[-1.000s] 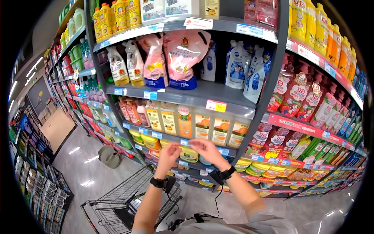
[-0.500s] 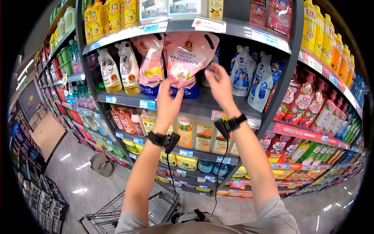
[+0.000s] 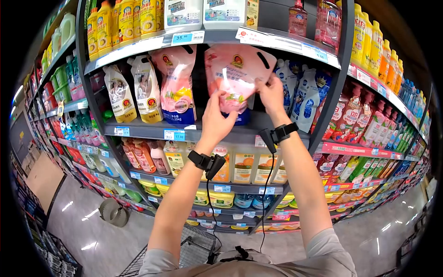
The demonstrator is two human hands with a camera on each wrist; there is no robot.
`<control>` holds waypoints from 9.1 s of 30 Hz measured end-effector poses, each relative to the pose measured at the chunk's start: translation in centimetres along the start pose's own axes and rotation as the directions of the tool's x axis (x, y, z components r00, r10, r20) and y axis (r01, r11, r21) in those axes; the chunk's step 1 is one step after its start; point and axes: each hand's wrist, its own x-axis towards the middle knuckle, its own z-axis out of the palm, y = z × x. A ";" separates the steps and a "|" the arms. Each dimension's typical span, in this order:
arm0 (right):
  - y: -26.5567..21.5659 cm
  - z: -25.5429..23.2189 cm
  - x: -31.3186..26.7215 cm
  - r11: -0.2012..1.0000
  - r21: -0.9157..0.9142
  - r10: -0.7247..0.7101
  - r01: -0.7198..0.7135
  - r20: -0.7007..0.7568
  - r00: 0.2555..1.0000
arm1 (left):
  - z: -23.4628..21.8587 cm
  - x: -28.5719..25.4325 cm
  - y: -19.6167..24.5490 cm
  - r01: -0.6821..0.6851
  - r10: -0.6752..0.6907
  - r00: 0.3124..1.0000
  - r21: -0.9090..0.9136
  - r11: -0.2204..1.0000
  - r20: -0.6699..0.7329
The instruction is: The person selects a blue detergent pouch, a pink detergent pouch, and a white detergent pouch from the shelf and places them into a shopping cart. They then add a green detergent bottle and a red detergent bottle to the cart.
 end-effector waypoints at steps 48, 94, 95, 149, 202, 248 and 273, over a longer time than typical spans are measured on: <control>-9.2 -0.7 -18.5 0.710 0.307 0.182 -0.634 0.790 0.585 | -18.8 -13.0 23.1 0.476 -0.455 0.843 0.003 0.879 -0.286; 3.9 22.4 -82.9 0.954 -0.289 0.220 -0.077 0.851 -0.478 | -42.8 -76.3 13.6 0.965 -0.683 -0.122 0.075 -0.251 -0.720; 4.0 21.6 -83.7 0.948 -0.317 0.261 -0.021 0.815 -0.518 | -42.3 -77.2 13.8 0.949 -0.683 -0.174 0.065 -0.309 -0.709; 9.1 -4.6 -59.7 0.736 -0.489 0.559 -0.468 0.829 0.013 | -18.0 -55.9 4.7 0.921 -0.953 0.280 0.245 0.301 0.119; 8.4 24.1 -76.1 0.611 -0.773 0.743 0.172 0.485 -0.461 | -49.3 -73.8 20.5 0.369 -0.965 -0.227 0.906 -0.207 -0.129; 6.5 34.8 -72.2 0.871 -0.472 0.466 -0.136 0.882 -0.074 | -79.1 -69.5 -3.5 -0.118 -0.797 -0.599 0.993 -0.004 -0.074; -3.9 18.7 -11.4 0.969 -0.234 -0.095 0.084 -0.033 0.995 | -21.9 -3.4 -8.9 0.153 -0.061 0.931 -0.232 0.961 0.359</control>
